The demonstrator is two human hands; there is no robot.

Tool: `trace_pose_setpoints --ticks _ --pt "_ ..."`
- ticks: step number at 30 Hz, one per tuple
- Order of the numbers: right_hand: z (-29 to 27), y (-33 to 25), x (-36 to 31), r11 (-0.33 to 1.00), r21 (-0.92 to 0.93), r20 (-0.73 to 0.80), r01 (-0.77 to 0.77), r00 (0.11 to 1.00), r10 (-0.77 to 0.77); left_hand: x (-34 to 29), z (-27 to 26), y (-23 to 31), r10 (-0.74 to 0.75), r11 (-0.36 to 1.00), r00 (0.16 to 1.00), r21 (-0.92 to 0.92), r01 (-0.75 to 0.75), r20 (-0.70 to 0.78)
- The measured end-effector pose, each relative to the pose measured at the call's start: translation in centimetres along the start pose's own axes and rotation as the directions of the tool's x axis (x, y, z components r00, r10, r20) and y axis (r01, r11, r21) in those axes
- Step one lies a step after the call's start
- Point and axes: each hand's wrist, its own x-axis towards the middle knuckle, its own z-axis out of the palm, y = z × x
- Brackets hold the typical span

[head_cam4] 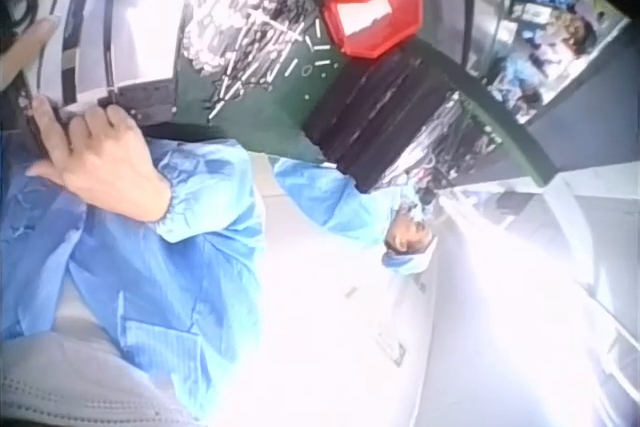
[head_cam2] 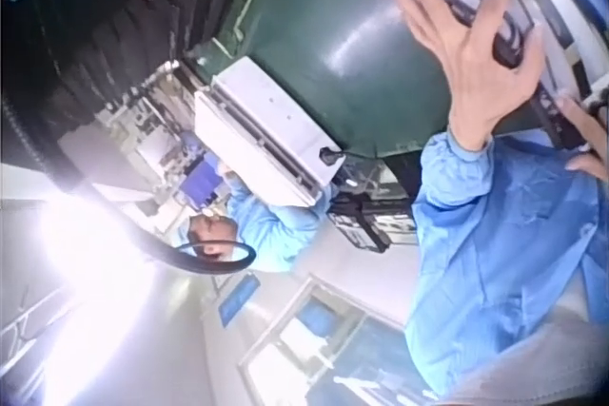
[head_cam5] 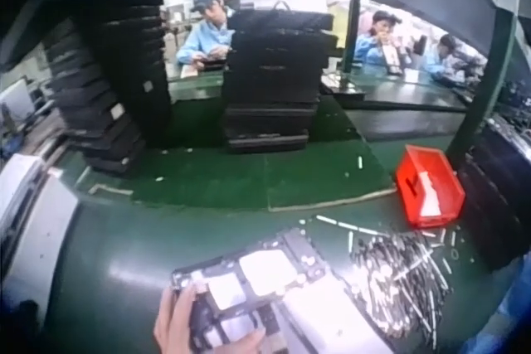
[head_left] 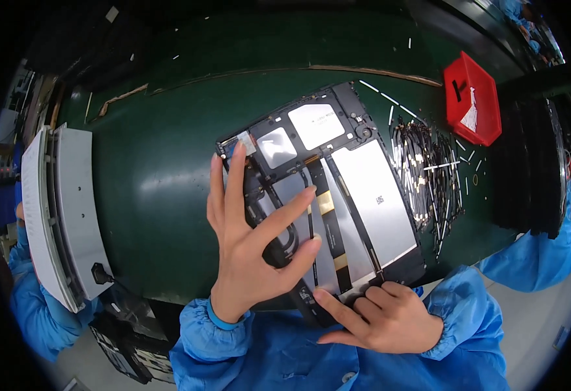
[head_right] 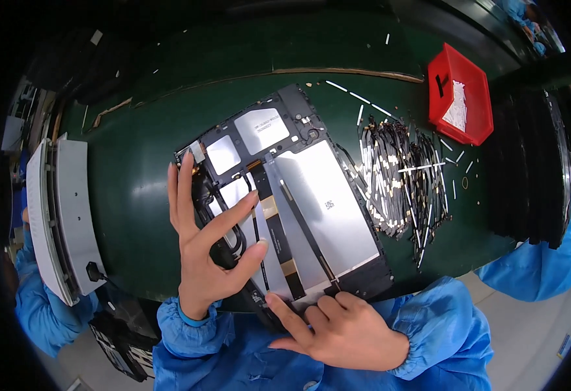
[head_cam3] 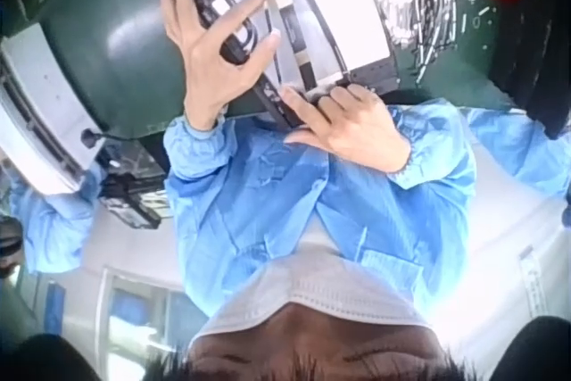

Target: The person assembles internal components into a tablet chassis by hand, placing internal cables, a battery, and a circuit board into the device.

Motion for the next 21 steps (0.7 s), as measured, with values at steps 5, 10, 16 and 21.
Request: trace_pose_setpoints --ticks 5,10,16,21 --pt "-1.7 2.3 -0.2 0.978 0.171 -0.070 -0.122 0.988 0.135 -3.4 2.6 -0.6 -0.241 0.787 0.948 -0.613 0.065 -0.209" --pt "-1.4 4.6 -1.1 0.814 0.291 -0.319 -0.503 0.751 0.578 -8.7 3.9 1.9 -0.384 0.822 0.909 -0.509 0.256 -0.162" --pt "0.7 5.9 -1.3 0.740 0.548 -0.240 -0.391 0.773 0.587 -8.4 5.8 3.4 -0.401 0.859 0.895 -0.419 0.294 -0.196" --pt "-0.2 5.2 -2.7 0.503 0.823 -0.160 -0.265 0.742 0.651 -7.3 4.4 5.6 -0.412 0.808 0.871 -0.549 0.214 -0.267"
